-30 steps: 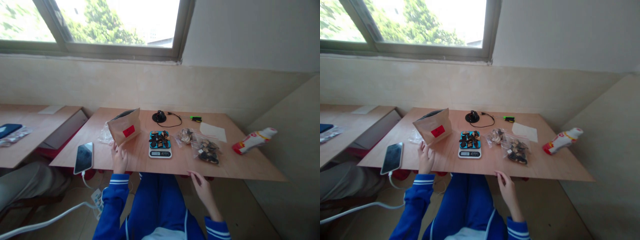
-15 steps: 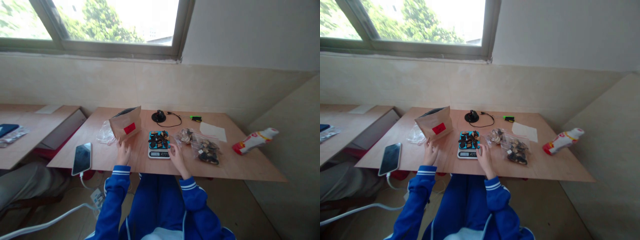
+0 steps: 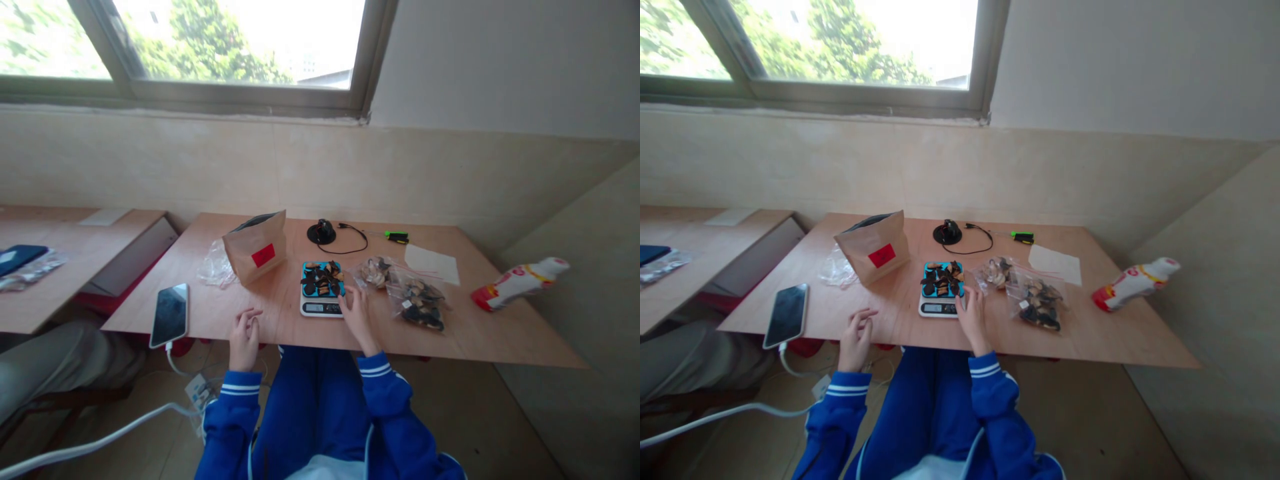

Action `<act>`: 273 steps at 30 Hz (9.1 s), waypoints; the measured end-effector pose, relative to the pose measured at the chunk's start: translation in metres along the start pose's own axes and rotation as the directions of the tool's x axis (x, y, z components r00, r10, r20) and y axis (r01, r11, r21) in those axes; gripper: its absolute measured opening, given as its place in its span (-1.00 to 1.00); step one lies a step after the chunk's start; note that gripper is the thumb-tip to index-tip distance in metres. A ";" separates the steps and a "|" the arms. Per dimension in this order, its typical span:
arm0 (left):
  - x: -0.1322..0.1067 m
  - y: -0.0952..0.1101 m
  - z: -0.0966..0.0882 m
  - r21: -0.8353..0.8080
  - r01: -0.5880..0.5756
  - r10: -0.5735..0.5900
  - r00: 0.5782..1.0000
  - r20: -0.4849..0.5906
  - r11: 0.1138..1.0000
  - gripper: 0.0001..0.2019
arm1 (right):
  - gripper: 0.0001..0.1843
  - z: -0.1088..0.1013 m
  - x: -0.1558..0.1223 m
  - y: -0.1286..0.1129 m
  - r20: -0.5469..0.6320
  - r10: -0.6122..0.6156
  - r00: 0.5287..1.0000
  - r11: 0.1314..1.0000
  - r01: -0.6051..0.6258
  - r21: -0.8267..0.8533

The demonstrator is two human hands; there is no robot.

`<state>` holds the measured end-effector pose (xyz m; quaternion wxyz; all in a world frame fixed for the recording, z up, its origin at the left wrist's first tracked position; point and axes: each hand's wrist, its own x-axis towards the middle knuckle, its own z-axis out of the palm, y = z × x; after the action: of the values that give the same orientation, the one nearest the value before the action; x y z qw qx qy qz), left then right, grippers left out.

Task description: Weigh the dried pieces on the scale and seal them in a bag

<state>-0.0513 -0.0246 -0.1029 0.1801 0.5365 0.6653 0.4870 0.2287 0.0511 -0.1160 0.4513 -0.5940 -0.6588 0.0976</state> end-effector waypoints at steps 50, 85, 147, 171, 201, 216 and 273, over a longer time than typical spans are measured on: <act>0.033 0.054 -0.029 -0.016 0.043 -0.043 0.772 -0.634 0.999 -0.74 | -0.87 0.003 0.036 -0.025 0.319 -0.199 0.926 0.956 0.256 -0.146; -0.020 0.080 -0.006 -0.269 -0.069 0.105 0.987 0.123 0.961 -0.80 | -0.73 0.007 -0.031 -0.179 0.325 0.055 0.944 0.798 -0.237 0.554; 0.021 0.079 0.004 -0.269 0.128 -0.197 0.948 -0.249 0.955 -0.66 | -0.60 0.014 0.092 0.005 0.326 -0.136 0.935 0.988 0.103 0.116; 0.021 0.072 0.001 -0.296 0.150 -0.223 0.948 -0.227 0.943 -0.63 | -0.69 0.013 0.117 0.021 0.472 -0.124 0.873 0.992 0.114 0.048; 0.018 0.068 0.002 -0.307 0.197 -0.267 0.941 -0.206 0.931 -0.61 | -0.73 -0.067 -0.042 0.047 0.211 0.028 0.977 0.995 -0.007 -0.099; 0.017 0.067 0.001 -0.304 0.206 -0.274 0.941 -0.200 0.930 -0.61 | -0.74 -0.064 -0.041 0.046 0.205 0.024 0.978 0.996 -0.005 -0.093; 0.015 0.061 0.002 -0.281 0.213 -0.273 0.942 -0.197 0.936 -0.61 | -0.74 -0.070 -0.075 0.035 0.029 0.004 1.000 0.958 0.005 -0.287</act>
<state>-0.0226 -0.0135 -0.0477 0.2277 0.3611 0.6750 0.6018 0.2945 -0.0330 -0.1344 0.3505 -0.6515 -0.6728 0.0095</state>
